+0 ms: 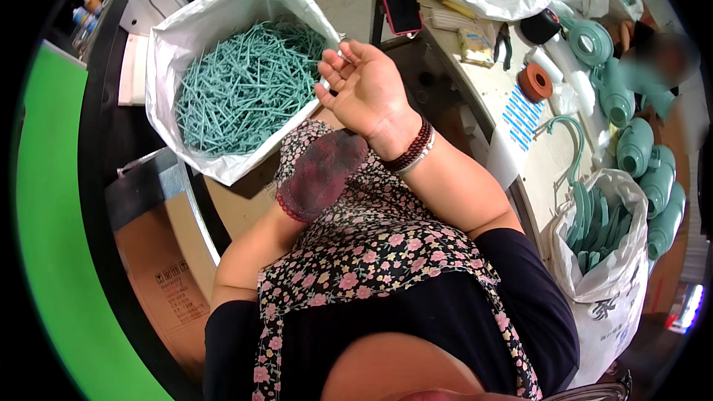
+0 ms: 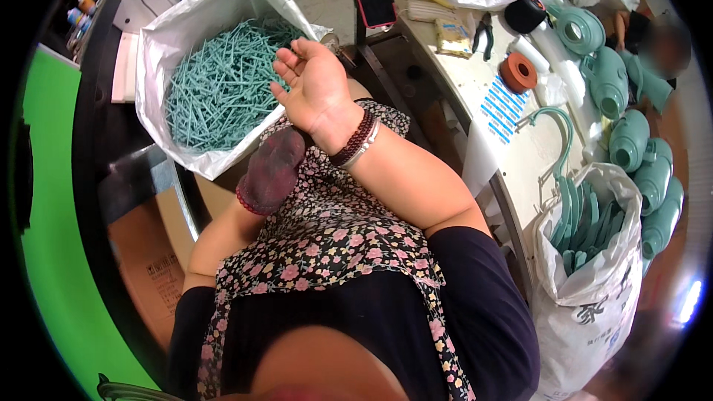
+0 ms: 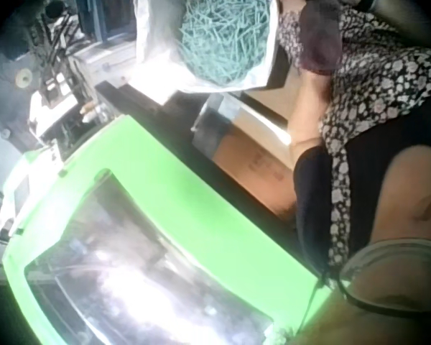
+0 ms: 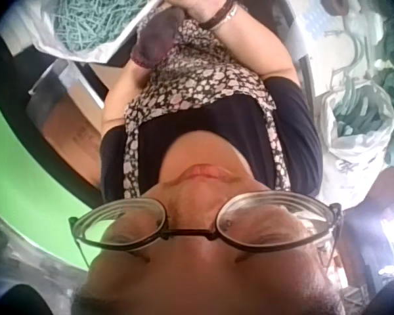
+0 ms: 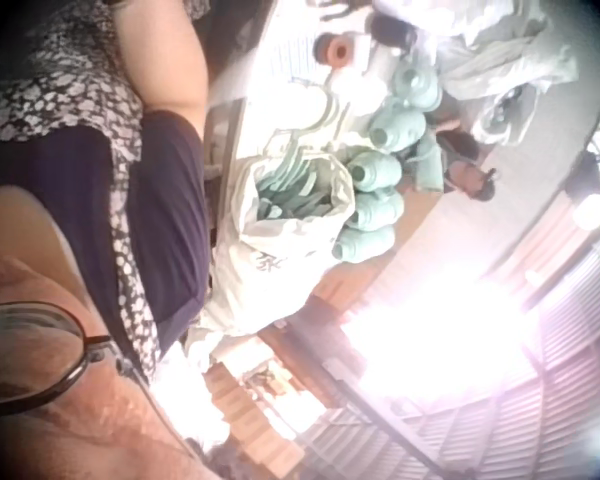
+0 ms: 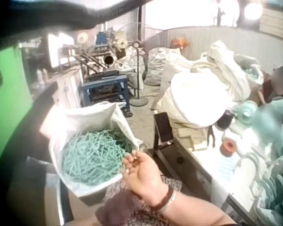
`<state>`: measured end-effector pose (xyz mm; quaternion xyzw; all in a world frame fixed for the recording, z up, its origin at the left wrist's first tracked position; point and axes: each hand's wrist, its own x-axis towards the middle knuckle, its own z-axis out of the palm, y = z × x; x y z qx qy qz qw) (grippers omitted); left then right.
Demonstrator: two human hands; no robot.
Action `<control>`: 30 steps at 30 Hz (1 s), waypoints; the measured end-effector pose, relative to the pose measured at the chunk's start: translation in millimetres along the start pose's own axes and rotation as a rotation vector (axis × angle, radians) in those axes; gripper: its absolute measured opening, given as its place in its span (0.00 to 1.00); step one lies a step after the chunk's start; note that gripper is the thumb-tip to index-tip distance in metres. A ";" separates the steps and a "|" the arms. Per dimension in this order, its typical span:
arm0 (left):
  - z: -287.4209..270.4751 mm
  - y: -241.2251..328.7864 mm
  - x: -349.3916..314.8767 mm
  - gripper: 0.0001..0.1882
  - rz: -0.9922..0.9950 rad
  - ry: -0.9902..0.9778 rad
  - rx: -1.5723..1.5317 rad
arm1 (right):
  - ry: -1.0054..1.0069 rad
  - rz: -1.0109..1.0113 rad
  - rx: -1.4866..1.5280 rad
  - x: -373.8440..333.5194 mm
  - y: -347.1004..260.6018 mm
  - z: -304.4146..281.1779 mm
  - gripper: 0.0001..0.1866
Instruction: The person assembles plastic water jugs by picking up components like handles and lids, attaching them to the jug bodies, and applying small labels to the sides.
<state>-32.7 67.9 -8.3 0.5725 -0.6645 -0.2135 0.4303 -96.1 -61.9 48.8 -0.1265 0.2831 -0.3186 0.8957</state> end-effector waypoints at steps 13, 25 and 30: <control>2.5 -20.8 -4.2 0.17 -0.230 0.024 -0.263 | 0.101 -0.038 0.053 34.1 39.0 7.8 0.11; -128.5 -112.1 -120.6 0.16 -0.595 0.125 0.171 | -0.520 -1.188 -2.018 85.1 53.6 -73.8 0.06; -220.2 -175.5 -268.0 0.18 -0.914 0.693 0.328 | 0.006 -0.722 -2.039 67.2 36.5 -154.2 0.11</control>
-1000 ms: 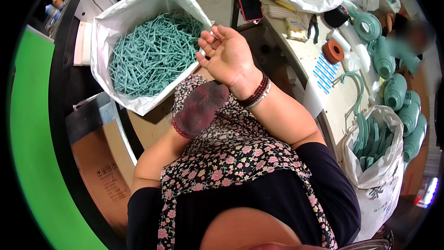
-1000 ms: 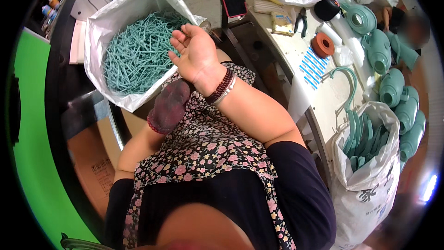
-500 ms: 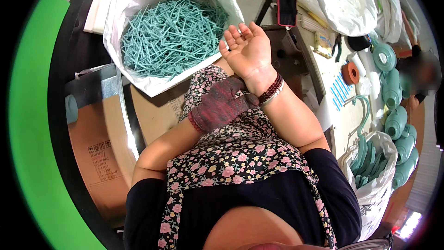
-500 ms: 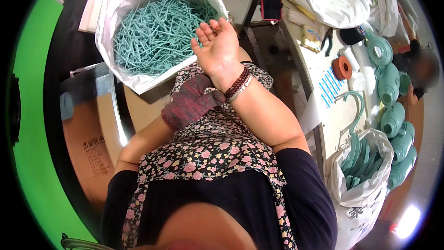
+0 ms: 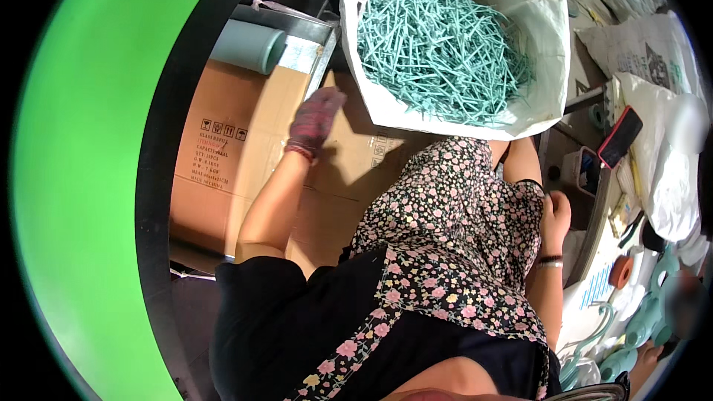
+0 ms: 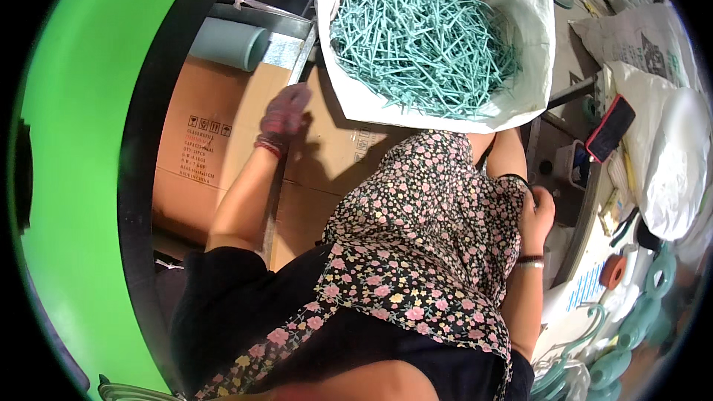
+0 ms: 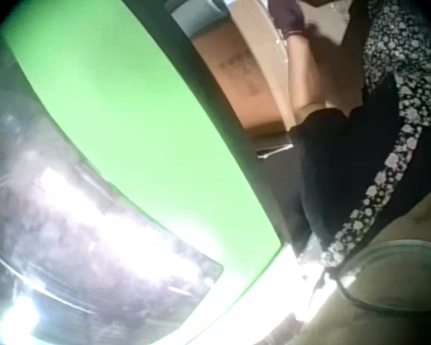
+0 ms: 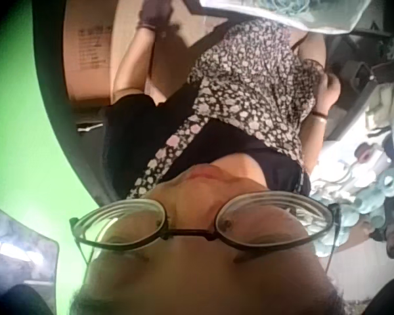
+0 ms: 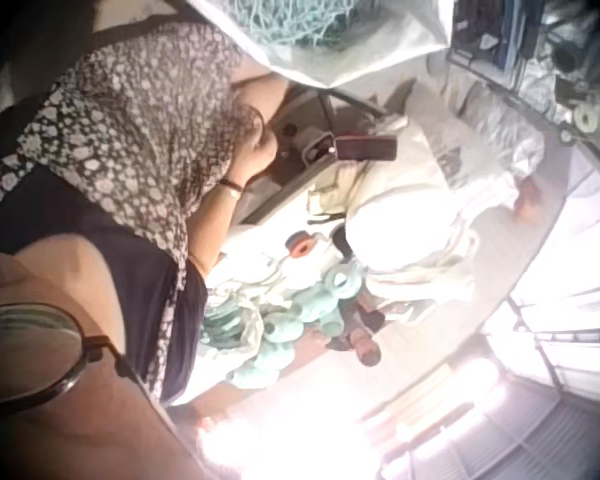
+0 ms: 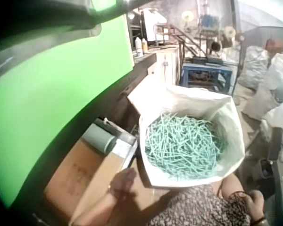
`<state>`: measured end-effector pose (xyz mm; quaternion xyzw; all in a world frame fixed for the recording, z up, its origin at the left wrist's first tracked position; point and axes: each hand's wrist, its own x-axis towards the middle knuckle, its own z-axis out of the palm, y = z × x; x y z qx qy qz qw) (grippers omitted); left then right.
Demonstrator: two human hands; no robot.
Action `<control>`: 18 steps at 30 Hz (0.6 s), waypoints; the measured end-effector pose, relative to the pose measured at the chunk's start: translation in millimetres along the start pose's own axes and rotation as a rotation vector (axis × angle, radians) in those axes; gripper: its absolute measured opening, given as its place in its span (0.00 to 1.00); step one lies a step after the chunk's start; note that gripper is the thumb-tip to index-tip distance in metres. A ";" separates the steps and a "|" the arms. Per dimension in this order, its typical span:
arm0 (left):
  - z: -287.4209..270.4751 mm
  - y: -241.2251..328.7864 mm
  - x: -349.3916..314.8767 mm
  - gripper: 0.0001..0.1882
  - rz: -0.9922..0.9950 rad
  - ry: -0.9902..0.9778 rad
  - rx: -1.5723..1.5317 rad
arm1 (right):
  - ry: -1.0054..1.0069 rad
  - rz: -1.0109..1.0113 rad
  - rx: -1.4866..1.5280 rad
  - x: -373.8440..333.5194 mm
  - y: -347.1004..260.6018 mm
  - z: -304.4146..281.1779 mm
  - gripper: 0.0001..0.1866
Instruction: The person assembles plastic water jugs by picking up components like handles and lids, attaching them to the jug bodies, and applying small labels to the sides.
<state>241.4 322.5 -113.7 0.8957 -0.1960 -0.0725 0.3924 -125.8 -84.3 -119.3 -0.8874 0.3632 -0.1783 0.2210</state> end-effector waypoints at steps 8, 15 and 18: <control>1.3 -39.0 21.8 0.31 -0.399 0.148 -0.179 | -0.030 0.307 0.118 -65.9 51.1 23.1 0.32; 43.3 -52.6 93.4 0.31 -0.279 -0.077 0.380 | 0.014 0.392 0.259 -63.6 44.6 15.9 0.30; 47.5 -56.8 133.7 0.27 -0.252 -0.095 0.620 | 0.022 0.410 0.273 -64.3 46.4 13.6 0.30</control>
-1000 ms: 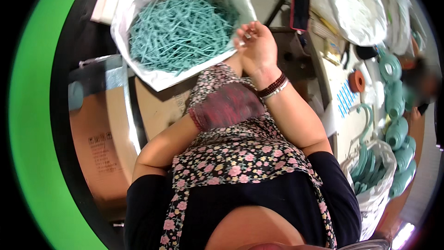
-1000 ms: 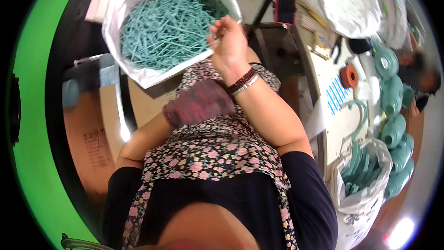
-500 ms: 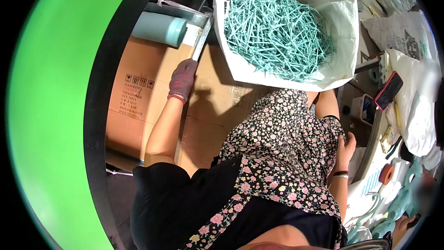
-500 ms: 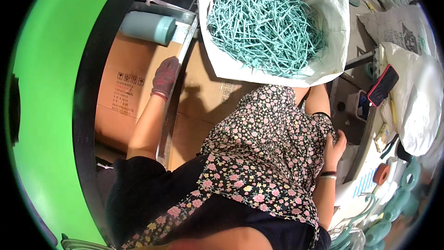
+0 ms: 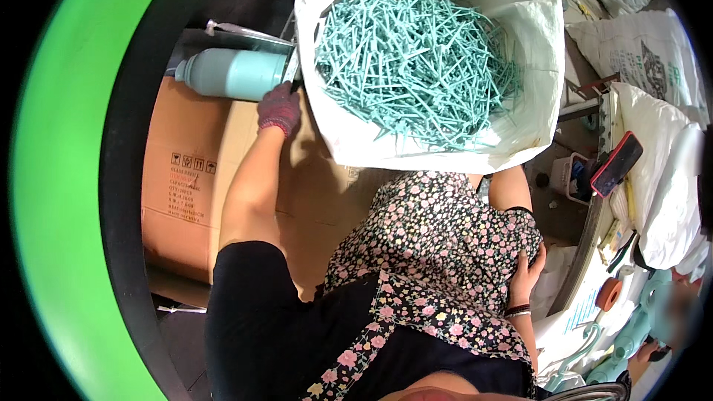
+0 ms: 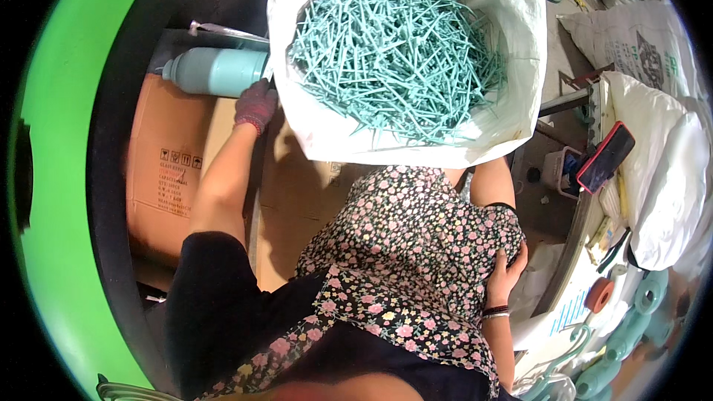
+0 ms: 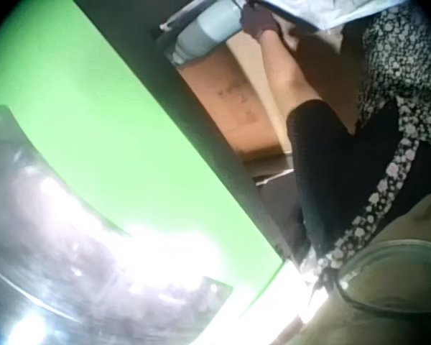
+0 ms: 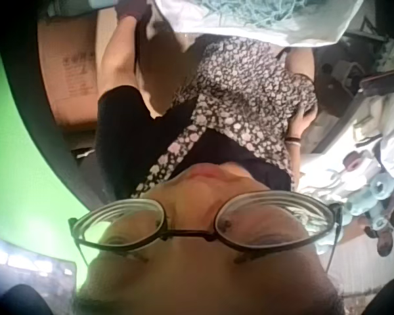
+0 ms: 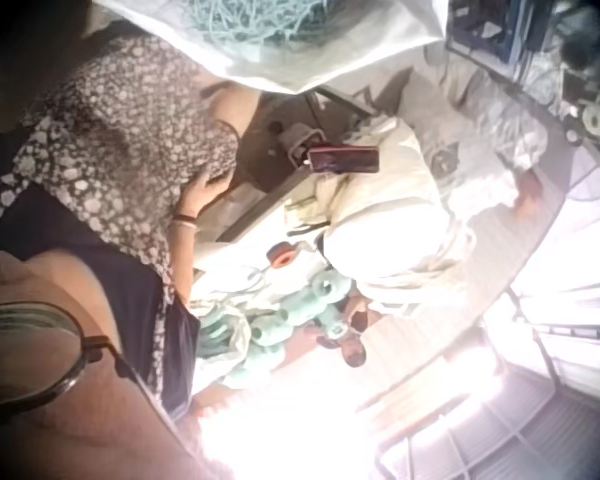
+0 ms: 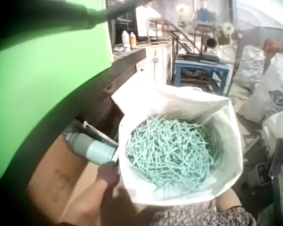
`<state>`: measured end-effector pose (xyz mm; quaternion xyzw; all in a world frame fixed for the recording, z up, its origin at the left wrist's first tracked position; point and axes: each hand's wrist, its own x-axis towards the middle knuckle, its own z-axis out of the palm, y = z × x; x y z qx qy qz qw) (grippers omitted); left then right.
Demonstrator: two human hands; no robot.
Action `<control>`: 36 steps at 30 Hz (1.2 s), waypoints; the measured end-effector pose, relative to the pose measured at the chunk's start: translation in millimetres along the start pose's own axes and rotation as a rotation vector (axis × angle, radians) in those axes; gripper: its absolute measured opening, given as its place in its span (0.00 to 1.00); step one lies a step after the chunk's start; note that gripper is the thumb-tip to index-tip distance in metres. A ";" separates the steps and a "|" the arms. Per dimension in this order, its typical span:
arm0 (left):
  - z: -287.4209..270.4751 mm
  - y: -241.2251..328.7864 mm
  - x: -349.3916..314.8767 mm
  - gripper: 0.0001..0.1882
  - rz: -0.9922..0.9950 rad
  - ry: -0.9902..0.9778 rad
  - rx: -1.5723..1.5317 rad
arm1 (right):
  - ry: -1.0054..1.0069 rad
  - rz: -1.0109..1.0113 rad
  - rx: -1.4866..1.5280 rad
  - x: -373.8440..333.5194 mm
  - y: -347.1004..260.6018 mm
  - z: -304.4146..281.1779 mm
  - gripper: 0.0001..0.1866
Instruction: The person assembles plastic water jugs by picking up components like handles and lids, attaching them to the jug bodies, and applying small labels to the sides.
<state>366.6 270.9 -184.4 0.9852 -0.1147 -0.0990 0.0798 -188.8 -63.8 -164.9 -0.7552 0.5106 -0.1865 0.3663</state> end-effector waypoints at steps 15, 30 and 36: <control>-7.7 -53.3 15.7 0.30 0.096 -0.164 0.580 | -0.045 0.035 -0.015 1.4 -12.0 -3.2 0.29; -38.5 -20.0 43.7 0.26 0.125 0.072 0.315 | -0.028 0.004 -0.053 0.2 -14.0 1.2 0.29; -52.1 12.4 112.6 0.31 -0.088 -0.317 0.397 | -0.042 -0.017 -0.115 -0.4 -23.9 1.7 0.30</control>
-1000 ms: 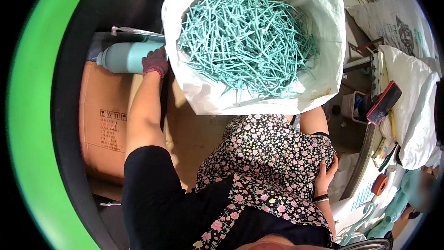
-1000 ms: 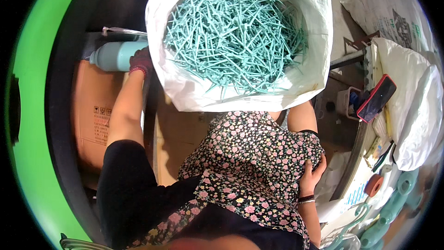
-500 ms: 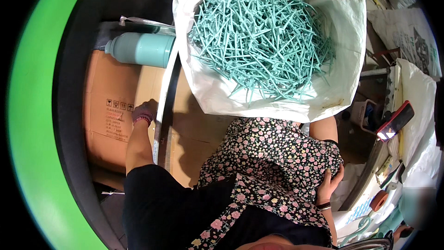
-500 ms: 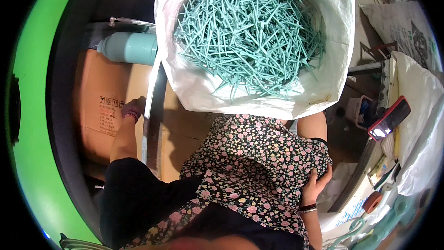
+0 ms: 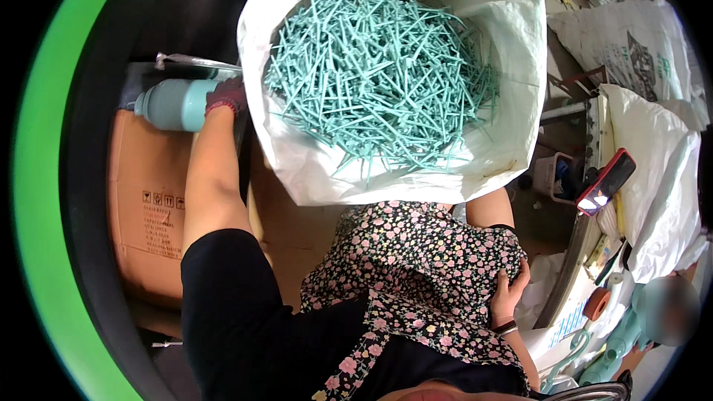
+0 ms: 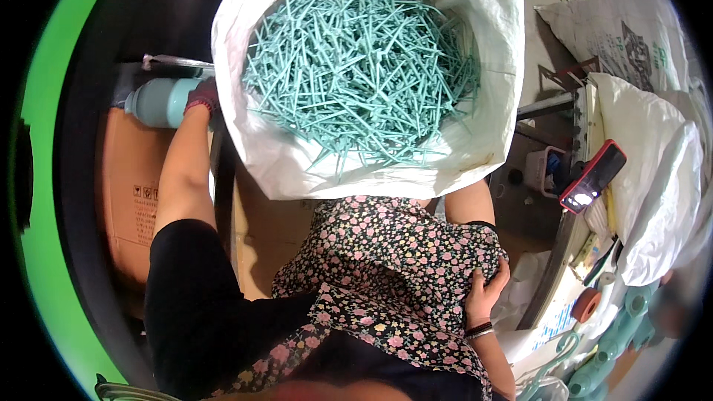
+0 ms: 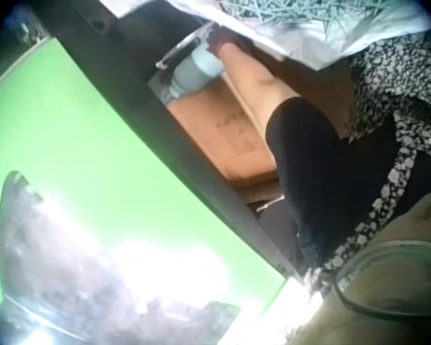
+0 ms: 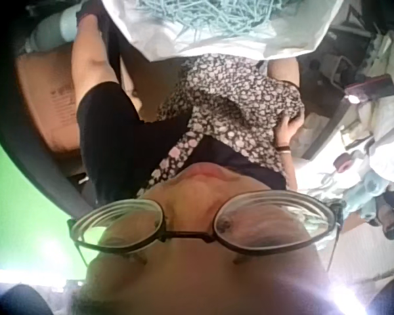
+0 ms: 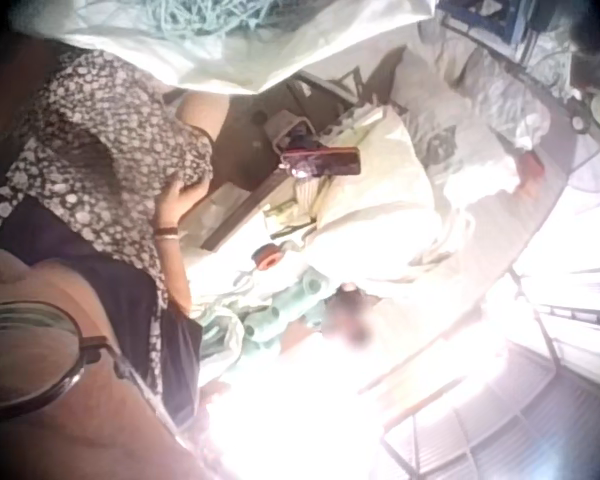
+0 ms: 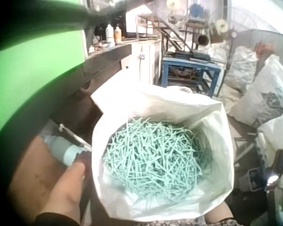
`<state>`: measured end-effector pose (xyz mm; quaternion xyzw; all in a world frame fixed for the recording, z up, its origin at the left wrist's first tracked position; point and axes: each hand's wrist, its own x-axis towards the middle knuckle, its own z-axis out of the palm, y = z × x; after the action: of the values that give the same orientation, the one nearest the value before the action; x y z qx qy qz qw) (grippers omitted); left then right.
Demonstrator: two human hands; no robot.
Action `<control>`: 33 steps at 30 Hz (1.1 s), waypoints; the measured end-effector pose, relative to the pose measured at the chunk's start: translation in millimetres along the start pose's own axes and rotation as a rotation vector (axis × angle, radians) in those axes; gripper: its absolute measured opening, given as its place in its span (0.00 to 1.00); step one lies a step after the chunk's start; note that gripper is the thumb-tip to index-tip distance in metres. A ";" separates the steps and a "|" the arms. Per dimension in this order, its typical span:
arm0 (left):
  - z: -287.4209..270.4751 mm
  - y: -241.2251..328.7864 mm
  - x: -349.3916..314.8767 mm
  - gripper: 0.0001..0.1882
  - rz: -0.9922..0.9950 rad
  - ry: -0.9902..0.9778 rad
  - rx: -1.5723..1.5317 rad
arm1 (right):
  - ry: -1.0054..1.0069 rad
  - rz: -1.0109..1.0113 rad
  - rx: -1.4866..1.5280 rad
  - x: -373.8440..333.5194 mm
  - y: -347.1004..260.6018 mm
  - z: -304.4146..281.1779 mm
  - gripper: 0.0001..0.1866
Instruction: The person assembles plastic water jugs by picking up components like handles and lids, attaching them to the jug bodies, and applying small labels to the sides.
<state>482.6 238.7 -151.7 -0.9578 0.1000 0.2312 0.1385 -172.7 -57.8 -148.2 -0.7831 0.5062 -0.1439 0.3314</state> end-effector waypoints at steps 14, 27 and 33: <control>149.7 -110.2 -179.1 0.20 -0.158 0.433 -0.148 | -0.011 -0.051 0.024 1.6 -2.5 -0.8 0.29; 276.1 -316.6 -135.4 0.22 -0.532 0.533 -1.701 | 0.034 -0.254 -0.199 22.9 -35.8 -11.7 0.33; 86.1 -187.3 -260.3 0.31 -0.144 0.465 -0.753 | 0.111 -0.198 -0.299 16.1 -33.3 -6.7 0.33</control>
<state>267.5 475.1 -61.8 -0.9725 -0.0294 0.0198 -0.2304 -146.0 -65.7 -122.9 -0.8605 0.4600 -0.1418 0.1671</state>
